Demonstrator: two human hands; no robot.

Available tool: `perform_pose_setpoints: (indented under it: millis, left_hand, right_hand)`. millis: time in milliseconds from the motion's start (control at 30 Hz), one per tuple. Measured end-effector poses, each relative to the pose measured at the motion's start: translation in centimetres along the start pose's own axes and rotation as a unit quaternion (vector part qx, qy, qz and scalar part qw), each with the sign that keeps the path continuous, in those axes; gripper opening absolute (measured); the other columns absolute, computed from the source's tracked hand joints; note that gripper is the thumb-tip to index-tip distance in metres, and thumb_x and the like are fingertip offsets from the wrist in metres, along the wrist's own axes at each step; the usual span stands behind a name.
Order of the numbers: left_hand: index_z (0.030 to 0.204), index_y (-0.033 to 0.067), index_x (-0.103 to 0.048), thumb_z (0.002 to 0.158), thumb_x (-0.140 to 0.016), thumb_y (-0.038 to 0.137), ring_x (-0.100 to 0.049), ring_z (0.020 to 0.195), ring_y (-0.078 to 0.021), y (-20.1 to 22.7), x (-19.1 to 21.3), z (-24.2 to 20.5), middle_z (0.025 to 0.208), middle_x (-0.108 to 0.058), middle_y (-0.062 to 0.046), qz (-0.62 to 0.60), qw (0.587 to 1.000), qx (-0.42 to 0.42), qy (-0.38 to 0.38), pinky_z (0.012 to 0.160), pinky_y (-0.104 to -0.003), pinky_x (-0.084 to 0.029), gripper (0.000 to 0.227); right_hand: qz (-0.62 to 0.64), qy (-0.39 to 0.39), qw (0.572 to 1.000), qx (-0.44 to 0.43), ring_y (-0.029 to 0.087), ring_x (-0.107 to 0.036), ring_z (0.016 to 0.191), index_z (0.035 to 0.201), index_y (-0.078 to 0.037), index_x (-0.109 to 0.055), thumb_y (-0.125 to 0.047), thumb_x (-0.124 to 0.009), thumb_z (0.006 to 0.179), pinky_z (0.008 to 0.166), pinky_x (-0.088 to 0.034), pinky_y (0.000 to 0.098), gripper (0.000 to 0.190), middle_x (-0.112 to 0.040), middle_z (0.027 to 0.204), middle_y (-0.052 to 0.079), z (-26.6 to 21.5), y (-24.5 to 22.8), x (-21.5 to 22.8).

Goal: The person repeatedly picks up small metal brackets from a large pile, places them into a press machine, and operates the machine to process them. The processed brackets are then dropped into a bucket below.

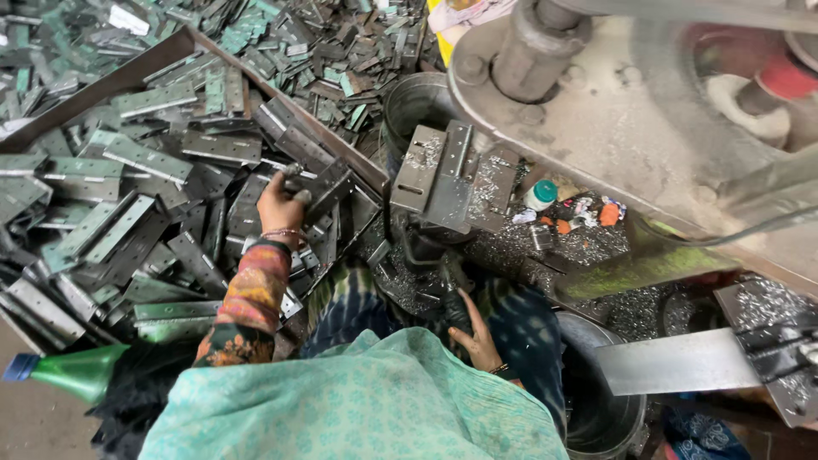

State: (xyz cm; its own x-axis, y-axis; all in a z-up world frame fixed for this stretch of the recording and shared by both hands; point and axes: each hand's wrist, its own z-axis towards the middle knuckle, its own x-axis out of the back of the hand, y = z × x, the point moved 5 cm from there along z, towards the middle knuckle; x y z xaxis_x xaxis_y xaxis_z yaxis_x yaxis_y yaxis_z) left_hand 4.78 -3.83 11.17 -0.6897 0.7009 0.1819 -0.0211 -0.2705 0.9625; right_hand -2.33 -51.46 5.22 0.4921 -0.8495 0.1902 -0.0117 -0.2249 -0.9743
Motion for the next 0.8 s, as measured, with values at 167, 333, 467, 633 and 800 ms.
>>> perform_pose_setpoints:
  millis: [167, 333, 467, 633, 800]
  left_hand:
    - [0.127, 0.0075, -0.068, 0.087, -0.062, -0.013, -0.069, 0.085, -0.0175, -3.2, -13.5, -5.4, 0.103, -0.073, -0.005, -0.406, 0.883, 0.225, -0.066, 0.074, -0.031, -0.060, 0.046]
    - [0.128, 0.0052, -0.066, 0.082, -0.065, -0.012, -0.069, 0.093, -0.0196, -2.7, -23.6, -9.8, 0.109, -0.073, -0.008, -0.309, 0.932, 0.189, -0.011, 0.084, -0.033, -0.056, 0.049]
    - [0.130, 0.0025, -0.064, 0.080, -0.074, 0.001, -0.062, 0.116, -0.0300, 2.4, -23.0, -12.1, 0.127, -0.064, -0.016, -0.009, 1.000, -0.014, -0.009, 0.103, -0.041, -0.052, 0.050]
    - [0.135, 0.0093, -0.062, 0.084, -0.076, 0.035, -0.035, 0.140, -0.0380, 8.3, -20.7, -14.9, 0.145, -0.051, -0.016, 0.322, 0.912, -0.170, -0.189, 0.111, -0.059, -0.033, 0.059]
    - [0.132, 0.0215, -0.066, 0.088, -0.070, 0.043, -0.029, 0.148, -0.0309, 9.6, -21.1, -14.2, 0.147, -0.054, 0.001, 0.475, 0.796, -0.270, -0.262, 0.121, -0.067, -0.018, 0.049]
  right_hand:
    - [0.050, -0.001, 0.999, 0.002, 0.028, -0.019, 0.159, 0.162, -0.013, -0.027, -0.015, -0.072, 0.086, 0.125, -0.018, 0.0408, 0.088, -0.027, 0.170, 0.015, -0.1, 0.4, -0.1]
    - [0.069, 0.003, 0.998, 0.010, 0.027, -0.024, 0.157, 0.162, -0.011, -0.027, -0.012, -0.073, 0.085, 0.125, -0.021, 0.0393, 0.089, -0.030, 0.169, 0.015, -0.2, 1.2, 0.0]
    - [0.010, 0.012, 1.000, 0.022, 0.025, -0.023, 0.157, 0.162, -0.010, -0.028, -0.011, -0.075, 0.085, 0.125, -0.020, 0.0365, 0.090, -0.030, 0.168, 0.015, 0.2, 1.7, 0.3]
    - [-0.040, 0.021, 0.997, 0.057, 0.026, -0.035, 0.153, 0.161, -0.009, -0.029, -0.013, -0.076, 0.083, 0.123, -0.027, 0.0361, 0.091, -0.040, 0.164, 0.018, -0.3, -0.3, 0.4]
    - [-0.187, -0.017, 0.979, -0.083, 0.038, -0.062, 0.127, 0.161, -0.015, -0.024, -0.036, -0.076, 0.084, 0.108, -0.048, 0.0418, 0.096, -0.062, 0.137, 0.025, 0.5, -4.7, 0.8]
